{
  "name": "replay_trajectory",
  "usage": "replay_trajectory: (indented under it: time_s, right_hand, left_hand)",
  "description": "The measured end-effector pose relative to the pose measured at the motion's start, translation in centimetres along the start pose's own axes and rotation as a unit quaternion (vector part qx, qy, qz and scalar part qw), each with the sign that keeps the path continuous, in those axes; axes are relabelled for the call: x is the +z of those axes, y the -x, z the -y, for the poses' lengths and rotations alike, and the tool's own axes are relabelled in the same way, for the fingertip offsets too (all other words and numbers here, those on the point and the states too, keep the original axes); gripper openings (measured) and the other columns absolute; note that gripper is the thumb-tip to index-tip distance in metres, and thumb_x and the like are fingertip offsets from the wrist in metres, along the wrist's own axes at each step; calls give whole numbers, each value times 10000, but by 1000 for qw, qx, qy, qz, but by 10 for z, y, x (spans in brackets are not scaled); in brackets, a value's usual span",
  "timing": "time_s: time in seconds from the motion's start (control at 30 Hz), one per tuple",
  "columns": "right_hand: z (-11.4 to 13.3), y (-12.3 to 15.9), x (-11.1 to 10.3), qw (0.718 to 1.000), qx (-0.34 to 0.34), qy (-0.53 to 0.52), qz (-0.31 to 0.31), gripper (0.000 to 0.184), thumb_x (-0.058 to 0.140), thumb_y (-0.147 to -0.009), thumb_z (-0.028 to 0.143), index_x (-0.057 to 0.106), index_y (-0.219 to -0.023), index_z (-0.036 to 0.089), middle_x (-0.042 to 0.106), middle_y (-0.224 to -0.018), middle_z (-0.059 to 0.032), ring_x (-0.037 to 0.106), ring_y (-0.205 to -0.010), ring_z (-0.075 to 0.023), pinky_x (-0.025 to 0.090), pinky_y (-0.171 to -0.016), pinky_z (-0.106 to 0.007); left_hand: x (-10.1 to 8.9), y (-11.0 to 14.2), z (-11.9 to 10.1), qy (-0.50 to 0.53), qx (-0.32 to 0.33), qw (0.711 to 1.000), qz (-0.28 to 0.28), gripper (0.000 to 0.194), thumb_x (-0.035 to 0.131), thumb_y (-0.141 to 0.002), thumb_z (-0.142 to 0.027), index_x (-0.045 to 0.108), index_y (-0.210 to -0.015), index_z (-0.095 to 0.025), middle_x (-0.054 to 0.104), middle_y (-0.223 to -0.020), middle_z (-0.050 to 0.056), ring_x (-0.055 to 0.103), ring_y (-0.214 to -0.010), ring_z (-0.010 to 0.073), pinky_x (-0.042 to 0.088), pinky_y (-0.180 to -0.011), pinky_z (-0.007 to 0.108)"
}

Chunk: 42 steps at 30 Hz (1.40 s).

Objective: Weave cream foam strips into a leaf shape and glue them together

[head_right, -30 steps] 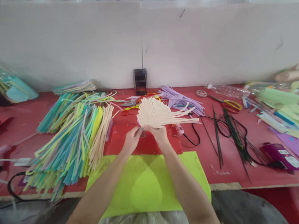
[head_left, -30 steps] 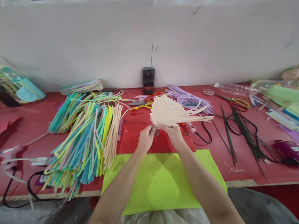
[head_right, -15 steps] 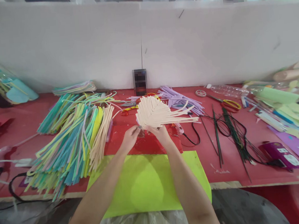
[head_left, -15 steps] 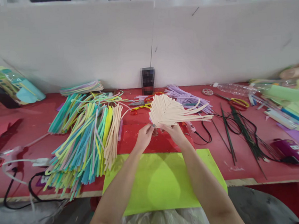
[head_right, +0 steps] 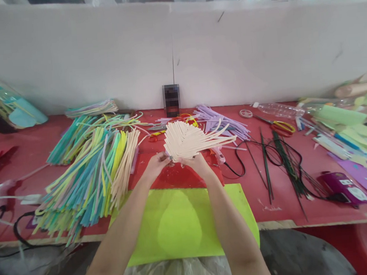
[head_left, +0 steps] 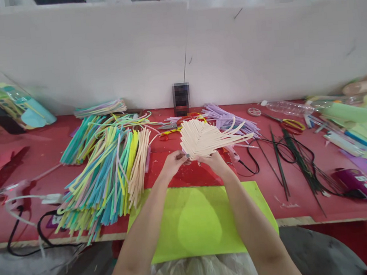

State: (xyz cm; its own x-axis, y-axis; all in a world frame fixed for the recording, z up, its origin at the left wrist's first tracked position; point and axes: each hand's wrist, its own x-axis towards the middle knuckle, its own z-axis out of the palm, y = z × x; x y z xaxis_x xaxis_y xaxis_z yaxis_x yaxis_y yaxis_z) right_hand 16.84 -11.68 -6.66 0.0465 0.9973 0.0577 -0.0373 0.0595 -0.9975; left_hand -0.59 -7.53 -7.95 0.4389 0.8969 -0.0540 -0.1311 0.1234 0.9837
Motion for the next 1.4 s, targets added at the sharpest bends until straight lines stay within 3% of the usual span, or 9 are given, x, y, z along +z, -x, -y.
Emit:
replay_trajectory:
  time_s: [0.23, 0.53, 0.97, 1.2, 1.4]
  right_hand:
    - [0, 1, 3, 1000, 4, -19, -15, 286, 820, -550, 391, 715, -721, 187, 702, -677, -2, 581, -572, -146, 492, -598, -301]
    - [-5, 1, 8, 997, 18, -66, -18, 314, 813, -554, 384, 733, -791, 194, 737, -808, -30, 646, -695, -183, 516, -670, -330]
    - [-17, -3, 4, 996, 15, -87, -2, 255, 828, -550, 293, 732, -767, 199, 730, -751, -9, 619, -647, -153, 487, -610, -279]
    - [-12, -3, 5, 995, 8, -97, -20, 317, 832, -532, 307, 726, -815, 211, 737, -816, -11, 648, -740, -178, 518, -728, -326]
    - [-7, -1, 4, 996, 2, -91, -4, 289, 838, -533, 308, 719, -770, 191, 733, -805, -22, 629, -698, -168, 510, -691, -321]
  left_hand:
    - [3, 3, -1, 28, 1, 999, 22, 474, 790, -592, -504, 627, -844, -138, 690, -752, 33, 656, -667, 153, 550, -710, 324]
    - [7, 0, 8, 44, 17, 999, 18, 461, 776, -606, -513, 607, -829, -147, 649, -685, -2, 626, -634, 133, 535, -688, 308]
    - [8, 0, 4, 49, 30, 998, 16, 437, 791, -595, -498, 614, -788, -149, 638, -641, -21, 600, -585, 113, 513, -662, 276]
    - [9, 0, 10, 59, 13, 997, 48, 420, 815, -593, -437, 647, -833, -135, 683, -726, 22, 643, -667, 145, 523, -700, 303]
    - [9, 2, 9, 67, 2, 995, 74, 451, 806, -584, -502, 664, -780, -121, 704, -726, 56, 664, -678, 166, 537, -706, 313]
